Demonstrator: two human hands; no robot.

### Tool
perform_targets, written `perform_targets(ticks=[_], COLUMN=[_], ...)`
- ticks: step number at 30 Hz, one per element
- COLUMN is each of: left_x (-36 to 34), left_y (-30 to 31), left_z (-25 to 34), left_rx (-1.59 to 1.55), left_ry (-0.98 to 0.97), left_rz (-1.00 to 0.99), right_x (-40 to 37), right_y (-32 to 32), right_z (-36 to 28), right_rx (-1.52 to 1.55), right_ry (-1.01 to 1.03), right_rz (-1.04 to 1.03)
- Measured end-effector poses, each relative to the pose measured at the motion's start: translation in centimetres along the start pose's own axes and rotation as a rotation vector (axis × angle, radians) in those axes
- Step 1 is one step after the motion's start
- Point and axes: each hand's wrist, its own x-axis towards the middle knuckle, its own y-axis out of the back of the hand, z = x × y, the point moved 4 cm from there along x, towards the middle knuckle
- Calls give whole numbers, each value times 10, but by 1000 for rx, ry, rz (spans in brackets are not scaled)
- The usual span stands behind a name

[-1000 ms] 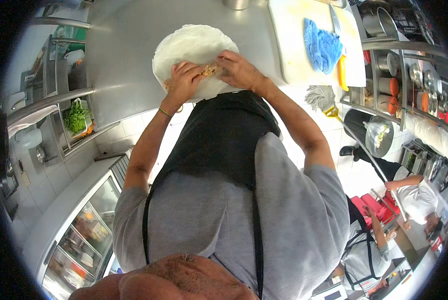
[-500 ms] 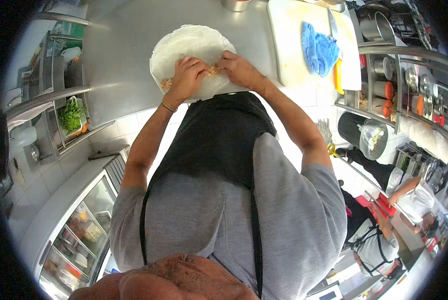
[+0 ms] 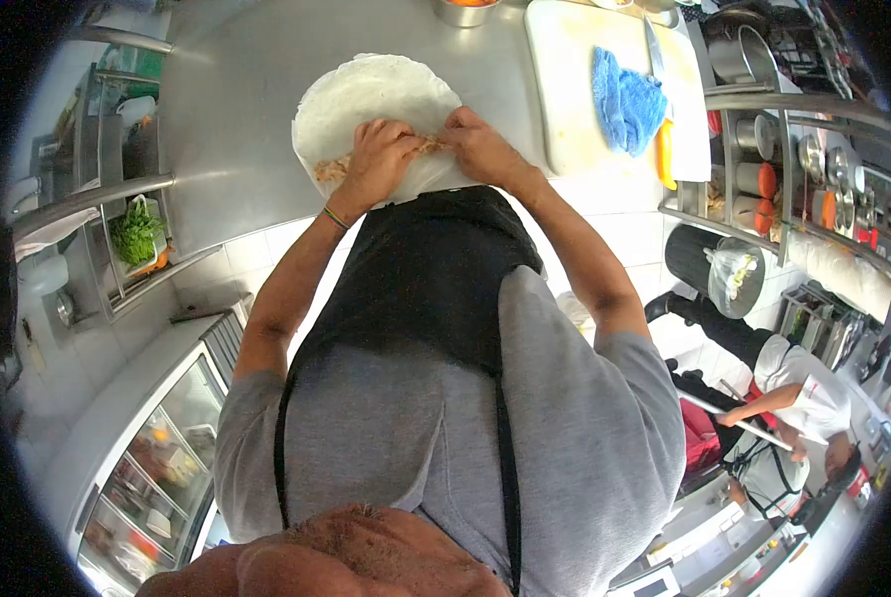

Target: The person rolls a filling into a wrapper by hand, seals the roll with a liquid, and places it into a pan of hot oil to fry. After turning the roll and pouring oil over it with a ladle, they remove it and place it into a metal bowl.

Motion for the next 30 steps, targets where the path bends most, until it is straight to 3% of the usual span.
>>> perform_targets(ticks=[2,8,12,14,20,26,30], left_x=[3,10,16,17,9,12,12], left_y=[-2,1,1,-3,3,5,-1], left_z=[2,6,5,3,0,4,3], left_rx=[-22,-17,-33,-34,-123,-61,-71], left_ry=[-27,-3,90,80,48,57,57], left_rz=[28,-71,-115,-126,-57,-31,-54], right_x=[-6,8,21,23,12,3,0], right_y=[2,13,13,4,24,23,15], right_z=[12,0,-17,-13,12,6,5], right_rx=[52,15,103,99,67,-50,-96], right_ry=[-41,-163,-108,-73,-3,-82,-95], right_rz=[-86,-34,-21,-83,11,-58,11])
